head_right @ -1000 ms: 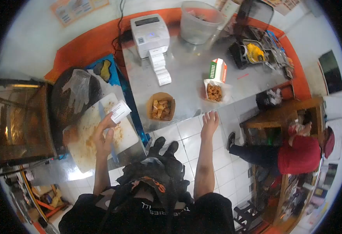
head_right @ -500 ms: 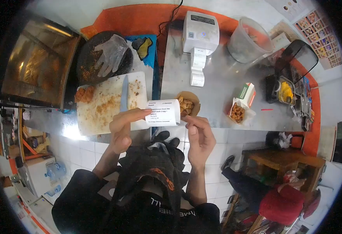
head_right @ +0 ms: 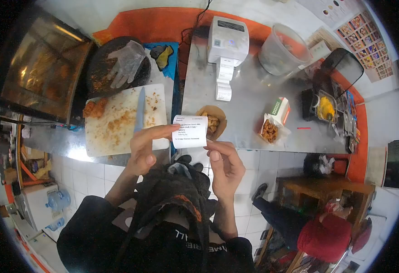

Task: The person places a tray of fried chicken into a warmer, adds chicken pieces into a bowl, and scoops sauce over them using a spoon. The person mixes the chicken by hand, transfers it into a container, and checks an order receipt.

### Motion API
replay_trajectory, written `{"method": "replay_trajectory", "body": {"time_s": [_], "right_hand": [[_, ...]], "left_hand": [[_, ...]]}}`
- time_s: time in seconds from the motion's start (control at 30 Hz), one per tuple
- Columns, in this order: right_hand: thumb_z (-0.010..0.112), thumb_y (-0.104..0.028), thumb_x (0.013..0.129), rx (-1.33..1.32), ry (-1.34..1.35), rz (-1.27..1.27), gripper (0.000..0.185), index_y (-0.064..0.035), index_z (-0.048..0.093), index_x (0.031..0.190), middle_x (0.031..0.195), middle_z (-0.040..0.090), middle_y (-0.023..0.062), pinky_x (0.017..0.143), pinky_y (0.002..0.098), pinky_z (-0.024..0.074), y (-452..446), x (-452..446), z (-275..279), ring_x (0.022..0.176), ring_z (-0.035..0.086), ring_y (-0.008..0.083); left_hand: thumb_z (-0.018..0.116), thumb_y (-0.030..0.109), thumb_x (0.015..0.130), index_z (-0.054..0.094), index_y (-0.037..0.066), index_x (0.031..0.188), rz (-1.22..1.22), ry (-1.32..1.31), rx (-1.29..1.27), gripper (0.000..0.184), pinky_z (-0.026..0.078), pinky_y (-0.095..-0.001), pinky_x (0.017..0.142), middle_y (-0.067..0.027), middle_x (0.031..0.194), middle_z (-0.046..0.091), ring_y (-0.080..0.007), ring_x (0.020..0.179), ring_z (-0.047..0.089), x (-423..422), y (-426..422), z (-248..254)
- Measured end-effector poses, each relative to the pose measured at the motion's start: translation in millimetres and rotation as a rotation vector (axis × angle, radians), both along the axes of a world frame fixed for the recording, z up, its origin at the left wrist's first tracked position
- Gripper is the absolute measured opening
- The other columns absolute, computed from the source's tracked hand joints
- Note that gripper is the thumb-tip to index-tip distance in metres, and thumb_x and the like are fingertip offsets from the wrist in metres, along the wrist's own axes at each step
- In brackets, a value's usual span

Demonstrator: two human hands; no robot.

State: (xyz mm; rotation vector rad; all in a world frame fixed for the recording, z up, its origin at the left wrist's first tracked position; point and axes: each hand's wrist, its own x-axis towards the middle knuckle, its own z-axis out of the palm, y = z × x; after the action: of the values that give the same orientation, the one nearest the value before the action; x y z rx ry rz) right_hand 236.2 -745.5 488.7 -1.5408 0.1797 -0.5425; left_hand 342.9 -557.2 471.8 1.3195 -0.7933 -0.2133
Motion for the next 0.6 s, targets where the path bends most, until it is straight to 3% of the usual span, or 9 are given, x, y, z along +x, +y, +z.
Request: {"method": "replay_trajectory", "body": {"time_s": [0.2,0.27,0.4,0.47,0.5,0.6], "right_hand": [[0.061,-0.014,0.098,0.003,0.043,-0.028,0.020,0.0021,0.066,0.108,0.096,0.066,0.0101,0.080,0.0288,0.0462,-2.6,-8.2,-4.3,0.086,0.058,0.0144],[0.062,-0.015,0.098,0.059,0.116,-0.122,0.024,0.0018,0.060,0.115,0.098,0.066,0.0102,0.077,0.0283,0.0469,-5.5,-10.1,-22.7,0.085,0.058,0.0141],[0.066,-0.017,0.096,0.130,0.224,-0.253,0.036,0.0014,0.051,0.123,0.113,0.062,0.0134,0.076,0.0286,0.0483,-23.2,-18.7,-136.7,0.085,0.059,0.0153],[0.073,-0.015,0.089,0.127,0.557,-0.239,0.063,0.0022,0.039,0.139,0.128,0.055,0.0168,0.074,0.0313,0.0514,-21.1,-27.9,-166.7,0.089,0.062,0.0204],[0.073,-0.015,0.089,0.128,0.558,-0.239,0.063,0.0022,0.039,0.139,0.128,0.055,0.0168,0.074,0.0313,0.0514,-21.7,-28.8,-172.9,0.089,0.062,0.0204],[0.088,-0.022,0.073,-0.055,0.569,-0.104,0.110,0.0032,0.016,0.152,0.148,0.035,0.0224,0.084,0.0396,0.0545,-28.1,-28.9,-190.5,0.110,0.060,0.0303]], "left_hand": [[0.057,0.048,0.083,0.060,-0.004,0.130,-0.008,-0.011,0.008,0.070,0.050,-0.0381,0.095,-0.0235,0.125,0.065,-0.0317,0.110,0.066,-1.3,-2.5,-3.1],[0.056,0.048,0.082,0.060,-0.004,0.130,0.001,-0.023,0.038,0.071,0.050,-0.0375,0.094,-0.0230,0.124,0.065,-0.0305,0.107,0.067,-0.6,-1.9,-6.4],[0.056,0.048,0.082,0.060,-0.003,0.130,0.021,-0.020,0.066,0.070,0.050,-0.0367,0.091,-0.0222,0.121,0.067,-0.0287,0.103,0.068,-3.0,3.6,-10.6],[0.056,0.049,0.083,0.060,-0.004,0.130,0.054,-0.044,0.051,0.070,0.051,-0.0360,0.087,-0.0213,0.117,0.068,-0.0267,0.099,0.068,-2.9,5.4,-12.9],[0.056,0.049,0.083,0.060,-0.004,0.130,0.053,-0.043,0.052,0.070,0.051,-0.0360,0.087,-0.0213,0.117,0.068,-0.0267,0.099,0.068,-2.1,6.7,-15.6],[0.056,0.049,0.085,0.059,-0.005,0.130,0.096,-0.068,0.049,0.071,0.051,-0.0355,0.086,-0.0203,0.112,0.070,-0.0262,0.097,0.069,-1.7,10.9,-20.8]]}}
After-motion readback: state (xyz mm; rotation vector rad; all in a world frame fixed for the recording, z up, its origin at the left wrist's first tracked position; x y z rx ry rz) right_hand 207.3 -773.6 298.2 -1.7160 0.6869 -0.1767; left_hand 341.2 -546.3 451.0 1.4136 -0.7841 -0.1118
